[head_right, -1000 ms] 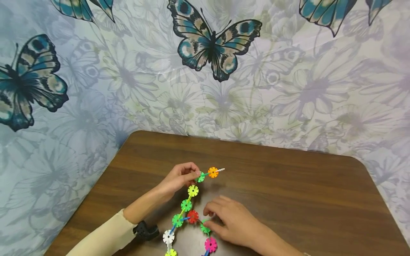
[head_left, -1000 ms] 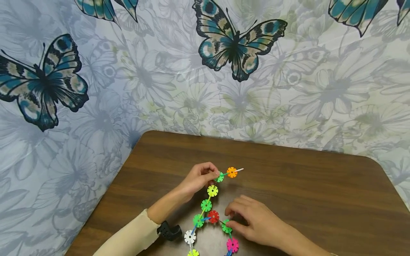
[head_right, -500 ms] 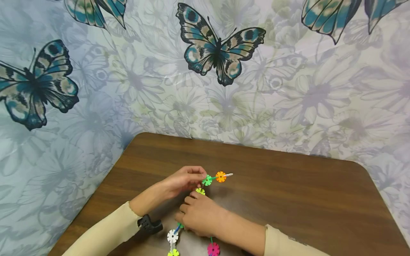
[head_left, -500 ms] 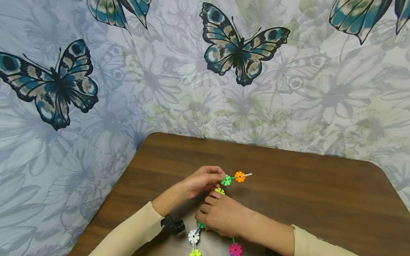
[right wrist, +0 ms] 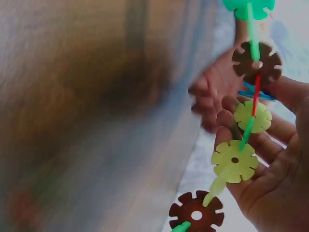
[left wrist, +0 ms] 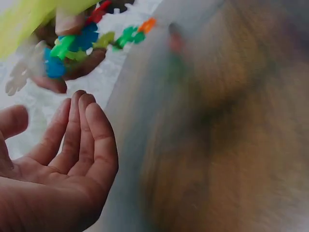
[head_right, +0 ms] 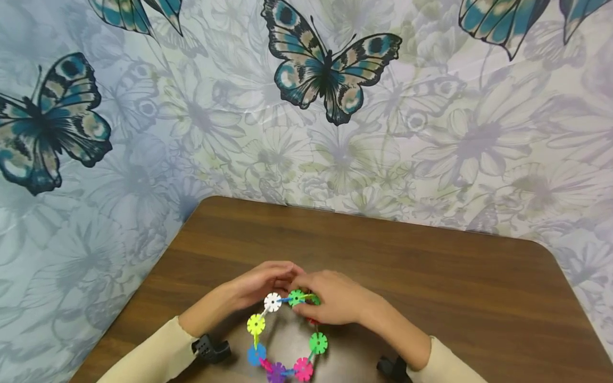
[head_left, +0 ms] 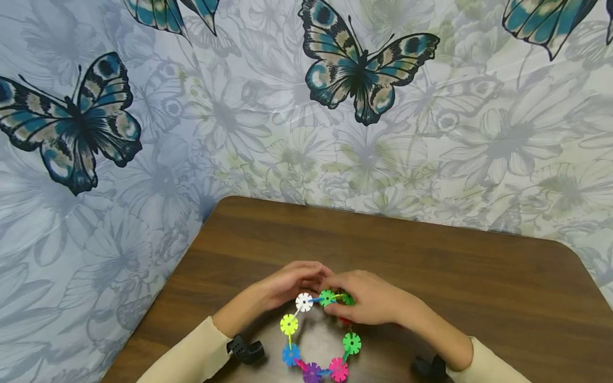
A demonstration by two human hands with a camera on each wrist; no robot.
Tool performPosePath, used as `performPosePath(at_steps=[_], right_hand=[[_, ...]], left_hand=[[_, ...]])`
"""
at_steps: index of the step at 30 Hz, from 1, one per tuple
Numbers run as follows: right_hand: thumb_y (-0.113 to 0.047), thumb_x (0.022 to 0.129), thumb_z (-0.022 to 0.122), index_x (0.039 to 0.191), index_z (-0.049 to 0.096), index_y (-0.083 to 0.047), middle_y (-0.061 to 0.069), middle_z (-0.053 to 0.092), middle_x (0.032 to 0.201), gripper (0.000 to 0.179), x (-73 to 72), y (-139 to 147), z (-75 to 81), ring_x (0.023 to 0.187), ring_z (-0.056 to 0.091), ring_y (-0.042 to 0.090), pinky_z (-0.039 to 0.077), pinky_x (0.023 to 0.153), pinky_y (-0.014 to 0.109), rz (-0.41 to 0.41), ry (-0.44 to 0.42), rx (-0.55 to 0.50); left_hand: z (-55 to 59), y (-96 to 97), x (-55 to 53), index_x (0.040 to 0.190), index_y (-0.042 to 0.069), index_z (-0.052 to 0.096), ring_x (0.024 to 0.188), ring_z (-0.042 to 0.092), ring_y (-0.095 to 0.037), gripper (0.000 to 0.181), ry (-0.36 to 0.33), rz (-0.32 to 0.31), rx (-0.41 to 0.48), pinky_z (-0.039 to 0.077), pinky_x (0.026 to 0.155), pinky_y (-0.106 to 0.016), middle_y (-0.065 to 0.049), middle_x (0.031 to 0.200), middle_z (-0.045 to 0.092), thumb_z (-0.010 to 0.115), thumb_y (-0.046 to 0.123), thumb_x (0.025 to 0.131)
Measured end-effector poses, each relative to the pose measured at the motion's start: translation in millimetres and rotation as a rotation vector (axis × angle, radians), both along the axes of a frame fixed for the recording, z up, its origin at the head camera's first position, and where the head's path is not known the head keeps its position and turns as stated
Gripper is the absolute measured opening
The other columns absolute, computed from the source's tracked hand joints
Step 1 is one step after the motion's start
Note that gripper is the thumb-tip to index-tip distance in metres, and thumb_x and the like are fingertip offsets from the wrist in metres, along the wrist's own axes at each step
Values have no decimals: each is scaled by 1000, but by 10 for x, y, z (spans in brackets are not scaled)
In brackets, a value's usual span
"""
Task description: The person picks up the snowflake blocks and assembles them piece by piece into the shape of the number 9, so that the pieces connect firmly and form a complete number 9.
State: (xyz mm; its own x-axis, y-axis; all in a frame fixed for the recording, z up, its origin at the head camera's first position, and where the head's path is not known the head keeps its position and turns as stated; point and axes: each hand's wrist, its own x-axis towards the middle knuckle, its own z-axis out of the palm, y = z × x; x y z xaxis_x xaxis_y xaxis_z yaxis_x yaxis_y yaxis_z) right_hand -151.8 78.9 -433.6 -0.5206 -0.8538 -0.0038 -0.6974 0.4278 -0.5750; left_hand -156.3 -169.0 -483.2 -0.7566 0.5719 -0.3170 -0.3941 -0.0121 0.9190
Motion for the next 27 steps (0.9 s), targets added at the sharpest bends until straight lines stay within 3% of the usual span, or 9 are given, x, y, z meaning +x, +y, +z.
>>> performPosePath(at_steps=[4,7,10,14,18,20,24,27], right_hand=[[-38,100,72,121,72,-22,-15,71,99,26,-129,180,34,88,65,7,56,77,30,-155,-130,-142],[-31,98,75,113,71,-19,-6,69,86,21,-211,290,32,75,61,13,51,65,28,-279,-209,-229],[-27,98,75,115,68,-12,4,72,89,24,-279,395,26,76,63,16,52,67,28,-407,-334,-298],[-25,100,72,126,62,-3,13,75,100,36,-329,552,60,91,69,22,54,80,32,-559,-500,-367],[-26,103,67,139,55,2,8,75,105,47,-321,707,108,105,69,22,51,94,33,-640,-592,-402],[-27,105,65,139,52,2,6,74,104,47,-299,773,111,102,68,21,54,91,35,-657,-664,-428],[-29,108,59,127,46,-1,7,67,108,36,-226,893,55,90,68,19,63,82,43,-687,-863,-519],[-31,110,55,136,40,0,8,63,111,44,-149,981,-29,91,70,19,63,88,52,-694,-991,-594]], left_hand=[[-3,-114,96,134,4,61,110,68,-21,57,-47,37,89,56,98,-39,-6,122,72,37,51,113],[20,-145,150,136,2,58,111,70,-23,68,-50,22,154,56,100,-40,-10,122,72,32,59,111],[69,-110,187,138,-2,57,115,69,-24,68,11,19,183,57,100,-40,-10,124,72,31,56,112],[180,43,181,137,-3,56,116,71,-26,45,121,79,178,60,97,-45,-16,126,71,51,34,112],[290,241,82,135,-6,53,109,74,-22,39,188,144,133,63,92,-43,-15,122,73,64,17,106],[332,328,0,137,-8,52,105,75,-20,41,191,177,111,63,89,-39,-11,116,75,64,16,106],[362,478,-192,142,-2,55,106,74,-28,41,196,236,43,62,81,-33,-5,109,77,64,15,105],[347,593,-323,136,3,62,108,72,-32,34,208,253,-4,61,78,-33,-1,105,77,65,14,105]])
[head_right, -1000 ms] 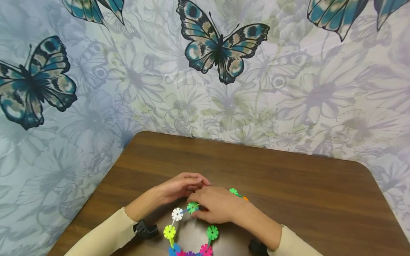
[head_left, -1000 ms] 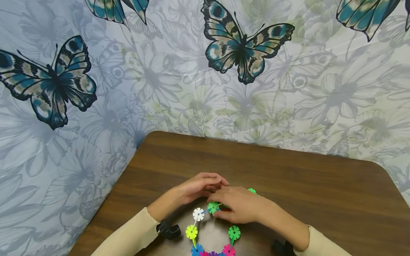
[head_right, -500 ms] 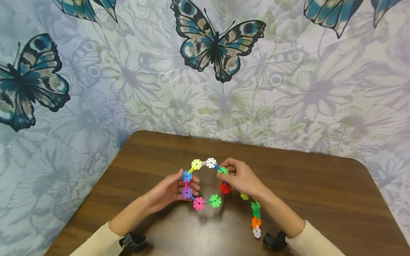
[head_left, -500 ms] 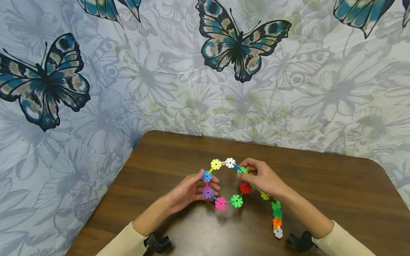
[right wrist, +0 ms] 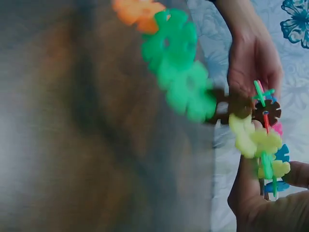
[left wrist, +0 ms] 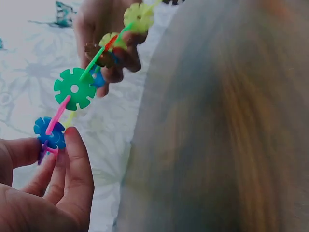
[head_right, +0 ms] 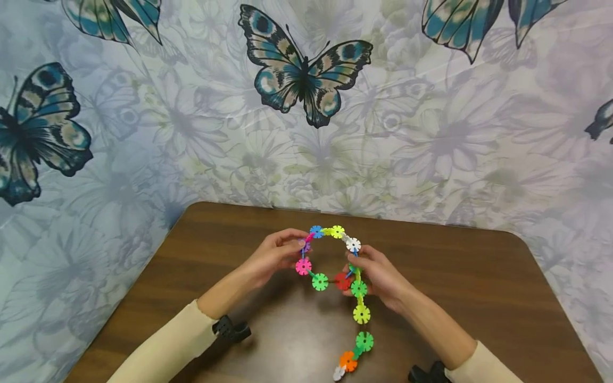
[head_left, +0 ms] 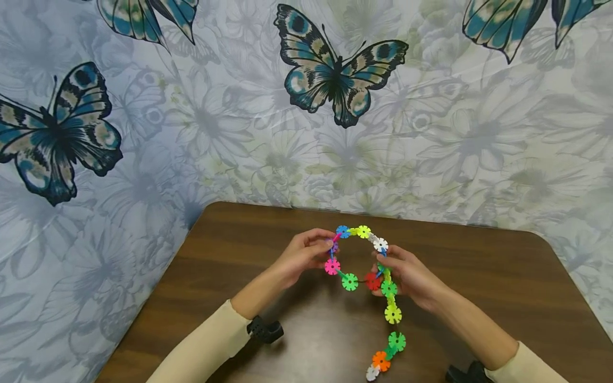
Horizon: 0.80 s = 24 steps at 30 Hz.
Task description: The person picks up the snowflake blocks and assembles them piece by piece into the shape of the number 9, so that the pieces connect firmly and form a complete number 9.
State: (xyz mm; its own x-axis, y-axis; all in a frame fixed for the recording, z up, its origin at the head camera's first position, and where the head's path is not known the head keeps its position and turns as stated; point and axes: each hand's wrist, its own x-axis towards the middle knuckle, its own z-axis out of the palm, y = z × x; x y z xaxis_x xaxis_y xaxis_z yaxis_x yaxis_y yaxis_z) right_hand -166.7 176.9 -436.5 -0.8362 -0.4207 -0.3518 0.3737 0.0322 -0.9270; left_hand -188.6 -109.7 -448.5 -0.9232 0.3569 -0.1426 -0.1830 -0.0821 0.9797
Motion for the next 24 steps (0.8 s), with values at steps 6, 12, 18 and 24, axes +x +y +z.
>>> performPosePath(at_steps=[6,12,18,24], right_hand=[[-36,113,49,158,23,6,16,56,126,67,97,89,-213,100,73,27,59,98,55,3,-55,-96],[-33,114,47,158,31,4,23,33,167,60,94,156,-304,140,50,34,60,97,46,15,55,75],[-27,111,55,150,37,8,25,63,125,55,86,225,-376,104,68,31,64,81,40,30,166,286],[-22,108,61,145,36,7,14,66,102,53,101,293,-457,78,66,22,64,67,38,19,225,344]], left_hand=[[-122,142,-221,126,5,70,99,71,-22,24,46,3,-125,61,75,-36,-1,101,78,66,15,104],[-261,236,-365,121,3,73,88,67,-16,21,86,-3,-243,59,68,-32,-8,100,77,64,6,102],[-282,293,-374,111,2,74,83,71,-23,13,193,-77,-437,65,71,-37,-8,90,69,65,3,101],[-313,310,-337,109,3,74,74,74,-22,11,252,-152,-557,65,69,-37,-11,90,71,66,5,101]])
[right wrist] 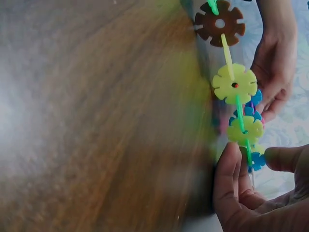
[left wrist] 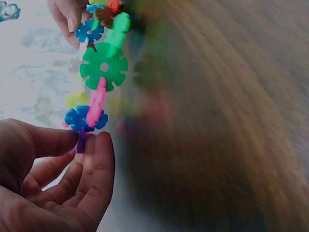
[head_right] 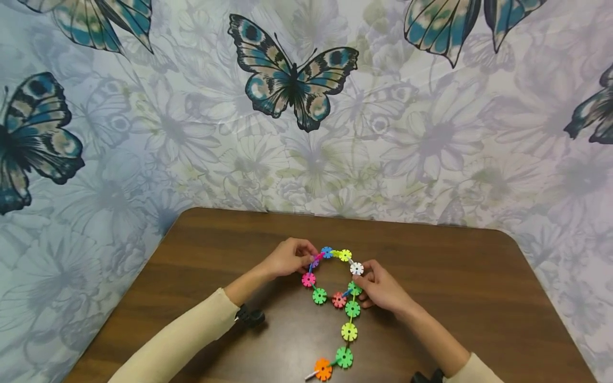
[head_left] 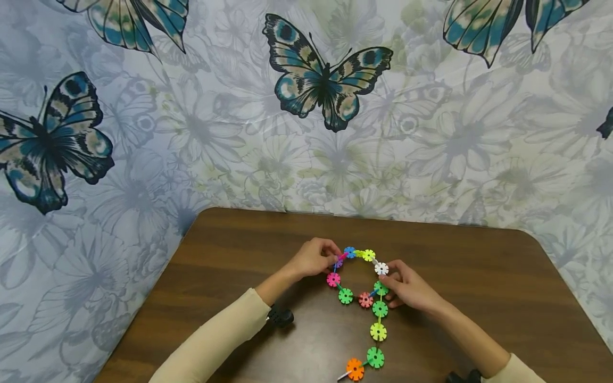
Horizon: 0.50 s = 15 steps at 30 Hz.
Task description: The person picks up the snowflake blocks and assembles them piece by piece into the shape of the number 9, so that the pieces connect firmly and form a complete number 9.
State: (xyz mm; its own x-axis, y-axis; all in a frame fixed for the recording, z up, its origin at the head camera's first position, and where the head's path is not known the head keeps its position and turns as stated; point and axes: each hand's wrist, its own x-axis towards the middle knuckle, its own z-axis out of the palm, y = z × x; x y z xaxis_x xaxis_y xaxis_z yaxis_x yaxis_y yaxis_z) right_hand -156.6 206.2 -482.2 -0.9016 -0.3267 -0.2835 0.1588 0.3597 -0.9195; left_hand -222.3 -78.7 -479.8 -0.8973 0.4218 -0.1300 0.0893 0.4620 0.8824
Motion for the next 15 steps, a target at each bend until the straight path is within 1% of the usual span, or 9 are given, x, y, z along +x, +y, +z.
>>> performPosePath(at_steps=[3,8,11,15], right_hand=[[-22,107,62,145,37,6,14,66,98,53,-7,41,-48,75,67,22,65,67,38,-17,-9,-7],[-24,105,66,143,41,4,13,68,92,53,-7,105,-109,78,71,23,65,69,37,-68,7,-40],[-25,105,67,144,40,6,14,69,95,56,4,115,-137,82,73,24,65,72,37,-47,12,-69],[-24,106,65,146,37,8,14,70,100,58,-6,135,-139,85,73,24,65,75,38,2,-8,-104]], left_hand=[[-49,-25,-1,109,3,75,76,74,-19,11,0,-18,-22,65,70,-35,-10,91,72,67,5,102],[-114,-83,-31,107,3,74,79,72,-18,10,19,-41,-16,63,71,-32,-10,92,73,70,4,98],[-137,-118,-44,107,2,74,79,71,-17,11,8,-50,-4,63,71,-31,-11,92,72,70,3,97],[-151,-168,-40,109,-1,73,81,70,-18,12,-7,-54,37,63,73,-32,-13,92,71,70,2,97]])
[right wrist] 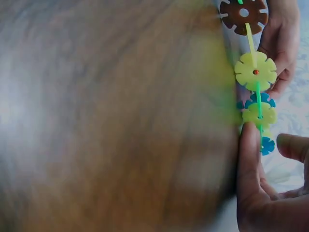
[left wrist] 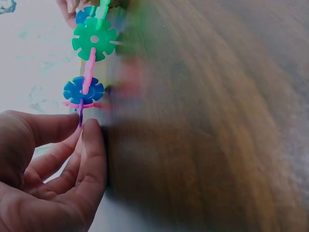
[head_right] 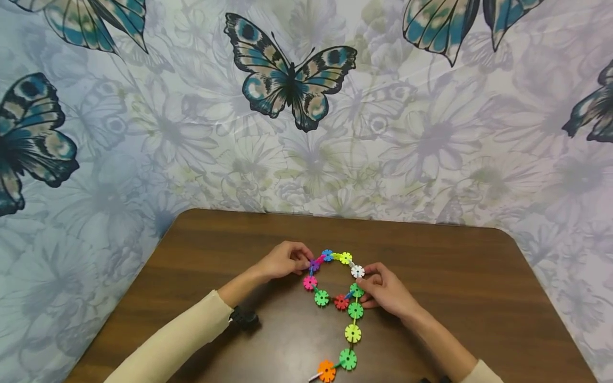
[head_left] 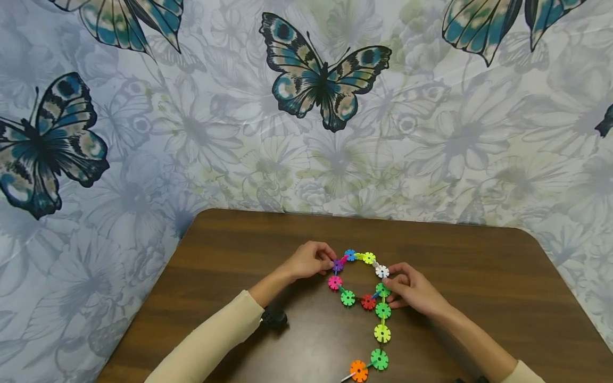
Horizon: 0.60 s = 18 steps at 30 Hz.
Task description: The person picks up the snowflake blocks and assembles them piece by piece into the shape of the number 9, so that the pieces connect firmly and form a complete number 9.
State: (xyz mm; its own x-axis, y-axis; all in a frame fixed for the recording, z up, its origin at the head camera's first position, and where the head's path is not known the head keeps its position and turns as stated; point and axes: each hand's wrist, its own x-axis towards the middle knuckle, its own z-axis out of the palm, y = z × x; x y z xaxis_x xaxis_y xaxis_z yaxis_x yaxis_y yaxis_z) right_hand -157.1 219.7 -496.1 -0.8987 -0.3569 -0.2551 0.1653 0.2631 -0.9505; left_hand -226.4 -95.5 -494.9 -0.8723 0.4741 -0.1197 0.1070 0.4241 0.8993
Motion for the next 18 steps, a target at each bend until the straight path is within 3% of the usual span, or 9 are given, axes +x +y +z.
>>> performPosePath(at_steps=[5,11,18], right_hand=[[-20,106,64,150,32,6,18,70,104,61,-8,81,59,87,73,27,66,77,41,79,-16,-12],[-16,104,67,155,33,-4,20,70,98,63,34,119,102,78,74,30,65,69,40,142,124,87],[-12,102,68,151,44,-9,16,68,89,55,63,61,120,66,72,27,64,62,37,159,230,197]], left_hand=[[-1,-65,90,111,2,72,78,70,-18,15,18,21,-13,59,66,-29,-10,92,72,71,6,97],[35,-33,139,116,0,70,72,71,-18,21,39,33,11,60,64,-32,-12,91,72,71,8,97],[81,23,149,109,0,72,65,69,-17,19,79,64,-21,59,60,-28,-7,83,71,76,2,90]])
